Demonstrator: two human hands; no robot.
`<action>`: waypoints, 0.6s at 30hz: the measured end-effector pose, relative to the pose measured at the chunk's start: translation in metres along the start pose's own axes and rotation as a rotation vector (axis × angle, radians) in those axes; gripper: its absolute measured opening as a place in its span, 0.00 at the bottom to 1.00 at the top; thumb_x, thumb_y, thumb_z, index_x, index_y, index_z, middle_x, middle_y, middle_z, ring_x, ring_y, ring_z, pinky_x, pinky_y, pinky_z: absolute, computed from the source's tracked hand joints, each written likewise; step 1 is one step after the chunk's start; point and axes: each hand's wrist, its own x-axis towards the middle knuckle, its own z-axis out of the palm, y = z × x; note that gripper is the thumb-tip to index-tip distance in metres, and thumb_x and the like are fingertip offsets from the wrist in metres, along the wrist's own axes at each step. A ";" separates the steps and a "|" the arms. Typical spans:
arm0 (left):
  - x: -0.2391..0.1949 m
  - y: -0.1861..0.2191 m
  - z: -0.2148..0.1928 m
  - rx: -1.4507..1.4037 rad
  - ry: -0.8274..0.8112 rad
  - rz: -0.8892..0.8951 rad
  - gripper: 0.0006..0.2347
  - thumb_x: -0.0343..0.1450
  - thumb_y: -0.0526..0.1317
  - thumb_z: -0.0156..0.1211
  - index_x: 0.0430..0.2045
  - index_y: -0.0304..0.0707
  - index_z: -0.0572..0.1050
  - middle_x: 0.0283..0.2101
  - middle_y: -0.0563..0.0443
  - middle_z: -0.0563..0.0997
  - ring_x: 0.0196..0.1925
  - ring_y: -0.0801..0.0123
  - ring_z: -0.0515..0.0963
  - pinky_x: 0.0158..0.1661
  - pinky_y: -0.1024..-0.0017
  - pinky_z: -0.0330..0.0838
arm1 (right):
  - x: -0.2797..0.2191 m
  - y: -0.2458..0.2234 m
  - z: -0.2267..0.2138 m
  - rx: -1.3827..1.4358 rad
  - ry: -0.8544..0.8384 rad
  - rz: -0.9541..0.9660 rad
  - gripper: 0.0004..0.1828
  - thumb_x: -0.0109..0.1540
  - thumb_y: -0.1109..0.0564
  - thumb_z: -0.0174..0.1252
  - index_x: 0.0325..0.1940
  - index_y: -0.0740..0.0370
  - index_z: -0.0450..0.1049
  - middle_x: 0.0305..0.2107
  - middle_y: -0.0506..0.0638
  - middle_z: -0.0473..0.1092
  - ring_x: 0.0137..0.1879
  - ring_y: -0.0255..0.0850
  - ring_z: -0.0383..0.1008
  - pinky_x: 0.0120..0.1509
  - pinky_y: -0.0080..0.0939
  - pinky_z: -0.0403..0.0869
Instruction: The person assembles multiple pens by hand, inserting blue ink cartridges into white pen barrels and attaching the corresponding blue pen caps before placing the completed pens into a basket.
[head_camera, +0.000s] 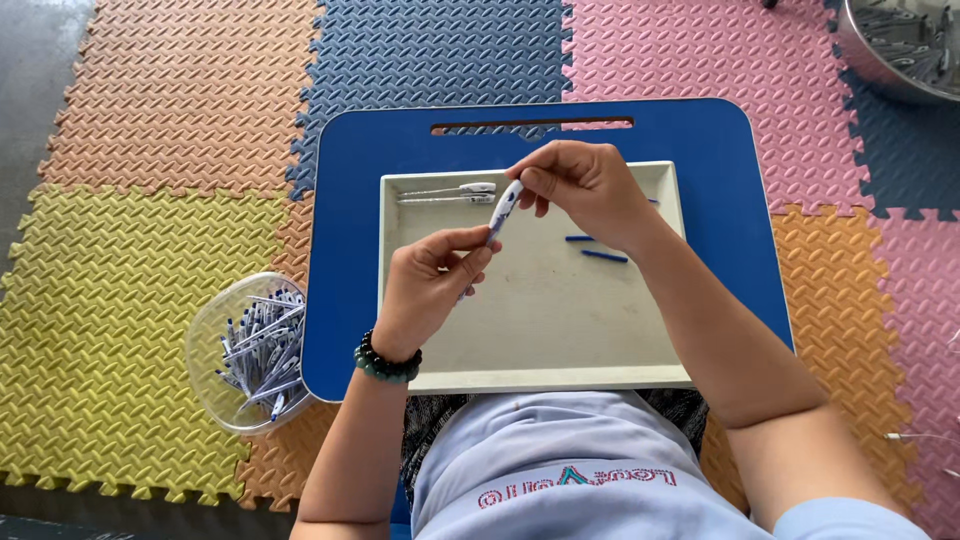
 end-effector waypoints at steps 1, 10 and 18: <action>0.000 -0.004 -0.003 0.036 0.018 0.027 0.10 0.71 0.33 0.67 0.46 0.35 0.82 0.39 0.44 0.87 0.28 0.76 0.82 0.27 0.81 0.80 | 0.000 -0.001 0.002 -0.020 0.005 -0.010 0.08 0.70 0.64 0.55 0.49 0.71 0.78 0.32 0.59 0.78 0.38 0.41 0.80 0.41 0.36 0.81; -0.067 -0.031 -0.167 0.725 0.469 0.065 0.09 0.78 0.29 0.60 0.51 0.30 0.79 0.46 0.33 0.83 0.47 0.44 0.81 0.44 0.56 0.77 | 0.000 0.118 -0.018 -0.861 0.112 -0.135 0.02 0.64 0.58 0.67 0.41 0.54 0.82 0.30 0.48 0.77 0.40 0.41 0.77 0.44 0.39 0.77; -0.043 -0.066 -0.192 1.117 0.674 0.007 0.12 0.75 0.38 0.69 0.52 0.44 0.82 0.47 0.40 0.83 0.47 0.46 0.83 0.47 0.57 0.77 | 0.006 0.176 -0.008 -1.301 0.168 -0.184 0.07 0.58 0.50 0.73 0.36 0.46 0.81 0.30 0.45 0.68 0.44 0.39 0.70 0.47 0.38 0.77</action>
